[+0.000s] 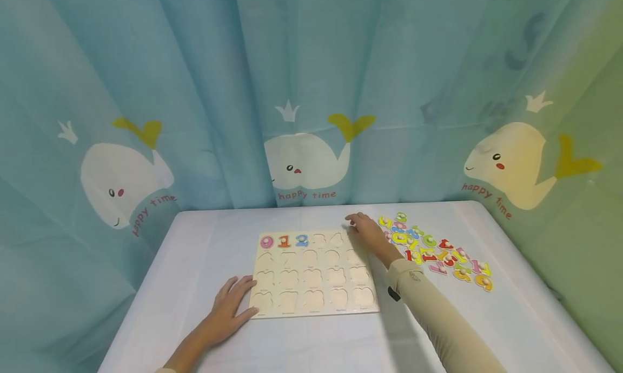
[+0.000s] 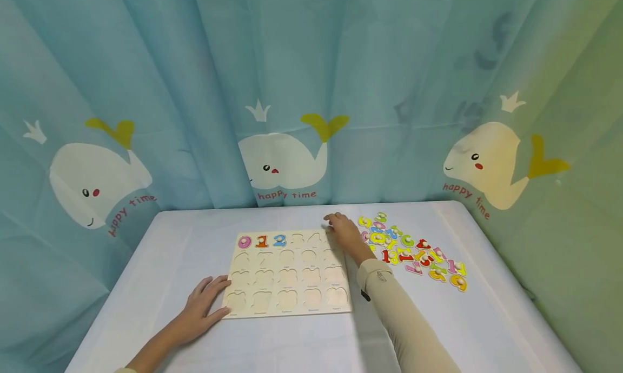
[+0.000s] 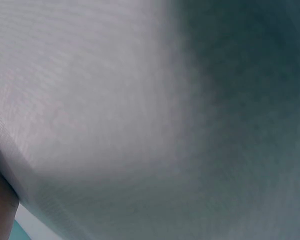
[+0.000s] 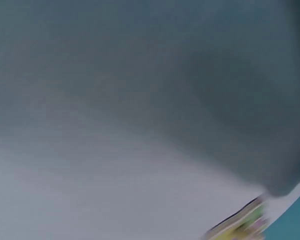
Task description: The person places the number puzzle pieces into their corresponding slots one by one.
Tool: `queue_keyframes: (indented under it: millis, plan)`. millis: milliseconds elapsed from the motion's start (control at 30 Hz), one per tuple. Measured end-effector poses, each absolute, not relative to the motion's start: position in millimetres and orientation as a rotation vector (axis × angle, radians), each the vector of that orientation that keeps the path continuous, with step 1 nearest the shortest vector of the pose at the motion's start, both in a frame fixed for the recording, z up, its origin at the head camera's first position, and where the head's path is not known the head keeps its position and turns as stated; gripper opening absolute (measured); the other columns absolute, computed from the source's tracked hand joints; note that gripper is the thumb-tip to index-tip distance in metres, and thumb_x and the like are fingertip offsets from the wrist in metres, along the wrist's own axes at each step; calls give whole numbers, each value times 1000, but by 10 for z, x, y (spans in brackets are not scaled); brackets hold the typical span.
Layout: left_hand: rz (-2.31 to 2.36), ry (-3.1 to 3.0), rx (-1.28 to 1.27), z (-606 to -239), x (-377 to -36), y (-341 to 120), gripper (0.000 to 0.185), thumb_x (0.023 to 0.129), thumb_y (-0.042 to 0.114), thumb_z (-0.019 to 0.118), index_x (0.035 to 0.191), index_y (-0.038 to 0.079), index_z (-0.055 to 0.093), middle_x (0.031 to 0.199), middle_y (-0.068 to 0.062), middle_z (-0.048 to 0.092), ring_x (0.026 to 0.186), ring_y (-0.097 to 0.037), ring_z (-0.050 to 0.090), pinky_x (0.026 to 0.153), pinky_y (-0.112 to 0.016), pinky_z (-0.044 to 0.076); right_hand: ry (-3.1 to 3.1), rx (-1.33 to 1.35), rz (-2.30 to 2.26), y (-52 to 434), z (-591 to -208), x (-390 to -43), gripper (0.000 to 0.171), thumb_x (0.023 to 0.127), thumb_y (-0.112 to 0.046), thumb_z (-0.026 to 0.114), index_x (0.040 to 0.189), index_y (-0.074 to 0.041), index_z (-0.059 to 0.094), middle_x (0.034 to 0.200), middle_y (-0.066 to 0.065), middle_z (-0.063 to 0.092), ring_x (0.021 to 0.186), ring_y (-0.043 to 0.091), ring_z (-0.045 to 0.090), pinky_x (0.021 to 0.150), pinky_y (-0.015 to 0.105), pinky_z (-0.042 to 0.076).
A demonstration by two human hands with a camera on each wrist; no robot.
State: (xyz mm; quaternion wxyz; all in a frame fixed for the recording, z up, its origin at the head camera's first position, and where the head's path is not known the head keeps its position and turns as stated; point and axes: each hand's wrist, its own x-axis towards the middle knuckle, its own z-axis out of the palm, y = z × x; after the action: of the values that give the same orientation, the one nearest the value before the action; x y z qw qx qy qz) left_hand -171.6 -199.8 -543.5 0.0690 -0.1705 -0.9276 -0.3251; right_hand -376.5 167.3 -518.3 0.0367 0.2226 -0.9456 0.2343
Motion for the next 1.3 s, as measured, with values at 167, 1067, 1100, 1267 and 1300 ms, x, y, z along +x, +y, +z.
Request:
queue_keyframes:
  millis: [167, 1067, 1100, 1267, 1300]
  plan:
    - [-964, -2778, -513, -5469, -1722, -2012, 54, 86, 28, 68, 131, 5, 51, 138, -14, 46, 129, -44, 25, 99, -66, 15, -2889, 511, 761, 1992, -5224, -3795, 27, 90, 1, 59, 116, 2, 58, 97, 14, 58, 91, 29, 56, 83, 42, 49]
    - [-970, -2802, -461, -5477, -1661, -2049, 55, 84, 28, 70, 130, 5, 53, 138, -13, 47, 129, -43, 26, 100, -65, 15, -2826, 17, 1027, 2810, -5196, -3856, 35, 94, -1, 53, 127, 9, 48, 118, 29, 55, 107, 42, 52, 92, 53, 42]
    - [-977, -2804, -460, -5476, -1658, -2051, 55, 84, 28, 69, 131, 5, 53, 138, -13, 47, 129, -43, 26, 100, -65, 15, -2838, 30, 1016, 2801, -5195, -3868, 35, 93, 0, 53, 127, 9, 49, 119, 29, 55, 108, 43, 52, 92, 53, 42]
    - [-1001, -2838, -456, -5473, -1702, -2021, 55, 87, 34, 66, 133, 8, 50, 140, -10, 44, 131, -43, 24, 100, -66, 14, -2864, 94, 962, 2827, -5199, -3961, 34, 93, 2, 53, 125, 11, 49, 114, 30, 57, 101, 41, 55, 88, 52, 44]
    - [-1001, -2838, -459, -5471, -1720, -2014, 56, 87, 34, 66, 134, 8, 50, 141, -10, 44, 131, -43, 23, 100, -66, 14, -2864, 87, 962, 2834, -5196, -3982, 33, 93, 2, 52, 125, 11, 49, 113, 30, 57, 98, 39, 55, 86, 51, 45]
